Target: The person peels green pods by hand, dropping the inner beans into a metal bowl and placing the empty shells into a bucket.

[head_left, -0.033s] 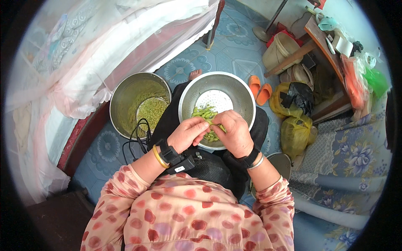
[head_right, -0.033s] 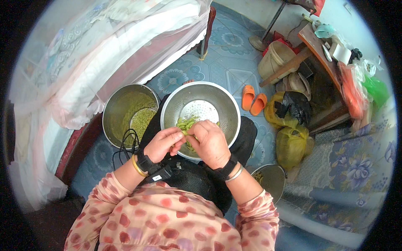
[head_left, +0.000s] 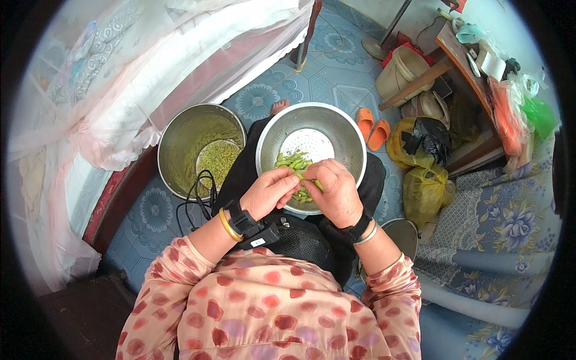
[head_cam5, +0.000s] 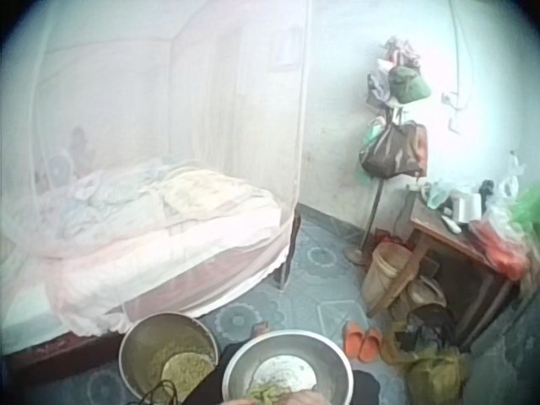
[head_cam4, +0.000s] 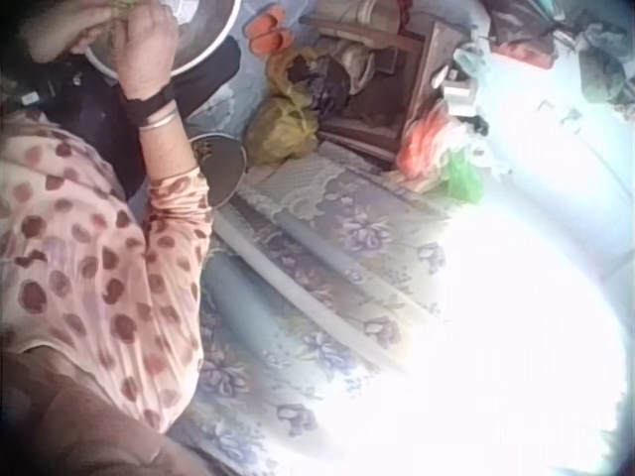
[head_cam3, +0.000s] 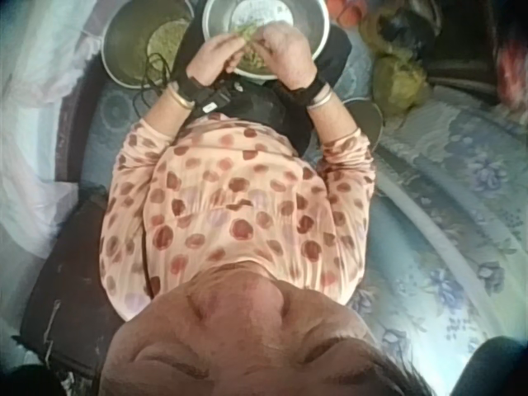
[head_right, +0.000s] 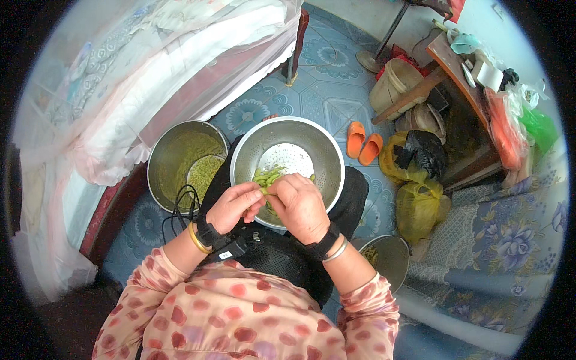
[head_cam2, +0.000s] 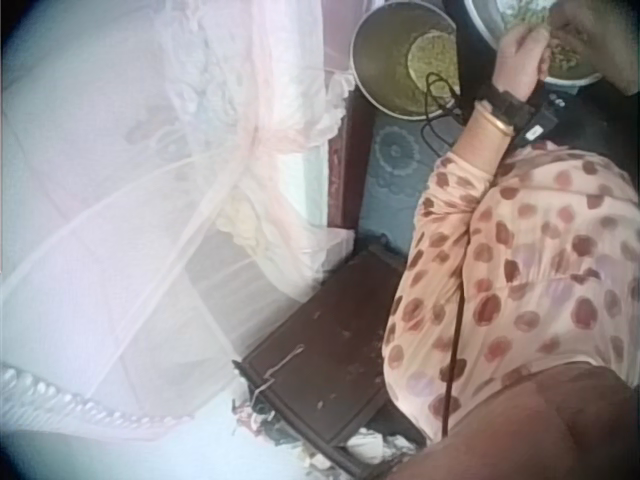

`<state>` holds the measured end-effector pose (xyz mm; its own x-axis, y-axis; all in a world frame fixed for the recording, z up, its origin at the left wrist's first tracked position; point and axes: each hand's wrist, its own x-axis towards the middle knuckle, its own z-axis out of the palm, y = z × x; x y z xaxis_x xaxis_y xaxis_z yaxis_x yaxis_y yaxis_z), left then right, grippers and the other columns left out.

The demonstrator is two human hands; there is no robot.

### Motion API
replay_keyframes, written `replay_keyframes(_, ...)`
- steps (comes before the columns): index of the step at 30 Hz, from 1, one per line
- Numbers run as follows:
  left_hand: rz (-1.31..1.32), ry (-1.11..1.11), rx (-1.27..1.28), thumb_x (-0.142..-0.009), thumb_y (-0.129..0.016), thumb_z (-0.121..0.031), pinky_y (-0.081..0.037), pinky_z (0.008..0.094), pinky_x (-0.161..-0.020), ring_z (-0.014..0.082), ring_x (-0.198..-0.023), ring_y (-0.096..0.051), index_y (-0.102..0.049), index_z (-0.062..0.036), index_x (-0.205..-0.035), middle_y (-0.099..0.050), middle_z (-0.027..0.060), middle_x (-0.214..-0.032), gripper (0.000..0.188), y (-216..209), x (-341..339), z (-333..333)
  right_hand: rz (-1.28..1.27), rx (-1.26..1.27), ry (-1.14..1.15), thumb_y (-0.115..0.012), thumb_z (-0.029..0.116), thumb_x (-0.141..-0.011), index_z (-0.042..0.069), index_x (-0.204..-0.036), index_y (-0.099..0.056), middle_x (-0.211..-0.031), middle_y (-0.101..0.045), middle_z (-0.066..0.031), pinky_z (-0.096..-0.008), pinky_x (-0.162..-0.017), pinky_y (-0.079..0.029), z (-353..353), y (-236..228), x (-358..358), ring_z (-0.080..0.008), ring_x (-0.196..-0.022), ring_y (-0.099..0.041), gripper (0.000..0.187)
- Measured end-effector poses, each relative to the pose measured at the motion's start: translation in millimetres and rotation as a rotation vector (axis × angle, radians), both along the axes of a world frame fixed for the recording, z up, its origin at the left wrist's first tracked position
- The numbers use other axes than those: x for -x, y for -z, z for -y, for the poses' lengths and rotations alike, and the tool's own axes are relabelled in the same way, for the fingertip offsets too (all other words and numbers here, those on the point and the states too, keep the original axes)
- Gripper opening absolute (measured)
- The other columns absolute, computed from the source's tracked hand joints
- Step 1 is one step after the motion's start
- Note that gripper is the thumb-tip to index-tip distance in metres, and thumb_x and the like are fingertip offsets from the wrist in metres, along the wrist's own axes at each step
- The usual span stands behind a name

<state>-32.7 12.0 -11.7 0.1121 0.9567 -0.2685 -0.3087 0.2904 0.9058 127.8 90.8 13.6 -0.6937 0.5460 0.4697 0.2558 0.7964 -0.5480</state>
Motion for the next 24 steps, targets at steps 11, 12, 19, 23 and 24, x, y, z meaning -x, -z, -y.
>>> replay_keyframes(11,-0.137,-0.071,-0.143,-0.088,-0.045,-0.016,-0.029,0.0182,-0.045,0.0021,-0.050,-0.036,-0.050,-0.0062,-0.081,-0.041,-0.0063,-0.061,0.012,-11.9,-7.4,7.7,-0.160,0.091,0.016,-0.067,0.002,-0.069,0.004,-0.084,-0.056,-0.076,-0.059,-0.0116,-0.0366,-0.062,-0.046,18.7,-2.4,-2.0,-0.0295,-0.070,-0.058,0.018)
replay_keyframes(12,-0.138,-0.075,-0.146,-0.087,-0.045,-0.015,-0.029,0.0183,-0.045,0.0023,-0.050,-0.035,-0.050,-0.0060,-0.081,-0.040,-0.0062,-0.060,0.012,-12.7,-7.7,7.8,-0.163,0.078,0.021,-0.067,0.002,-0.069,0.004,-0.084,-0.056,-0.076,-0.059,-0.0116,-0.0368,-0.062,-0.046,19.5,-2.4,-1.8,-0.0296,-0.069,-0.058,0.018)
replay_keyframes(19,-0.016,-0.090,-0.082,-0.087,-0.043,-0.015,-0.029,0.0194,-0.045,0.0039,-0.048,-0.034,-0.048,-0.0052,-0.079,-0.041,-0.0041,-0.058,0.014,-12.6,-8.9,9.6,-0.113,-0.080,0.046,-0.066,0.001,-0.067,0.004,-0.081,-0.056,-0.071,-0.056,-0.0098,-0.0382,-0.061,-0.045,26.5,-6.9,0.6,-0.0292,-0.065,-0.056,0.018)
replay_keyframes(23,0.102,-0.072,-0.042,-0.089,-0.041,-0.017,-0.029,0.0193,-0.045,0.0043,-0.050,-0.035,-0.047,-0.0055,-0.081,-0.039,-0.0041,-0.060,0.015,-11.3,-9.2,9.7,-0.114,-0.070,0.083,-0.066,0.002,-0.068,0.004,-0.079,-0.056,-0.069,-0.055,-0.0095,-0.0375,-0.060,-0.045,31.4,-6.6,4.2,-0.0284,-0.064,-0.056,0.015)
replay_keyframes(24,0.149,-0.073,-0.027,-0.090,-0.041,-0.017,-0.029,0.0191,-0.045,0.0044,-0.051,-0.035,-0.047,-0.0057,-0.082,-0.039,-0.0041,-0.061,0.015,-11.3,-9.8,9.9,-0.116,-0.048,0.092,-0.066,0.002,-0.069,0.004,-0.079,-0.057,-0.068,-0.055,-0.0094,-0.0374,-0.059,-0.045,32.8,-6.4,4.8,-0.0282,-0.063,-0.056,0.014)
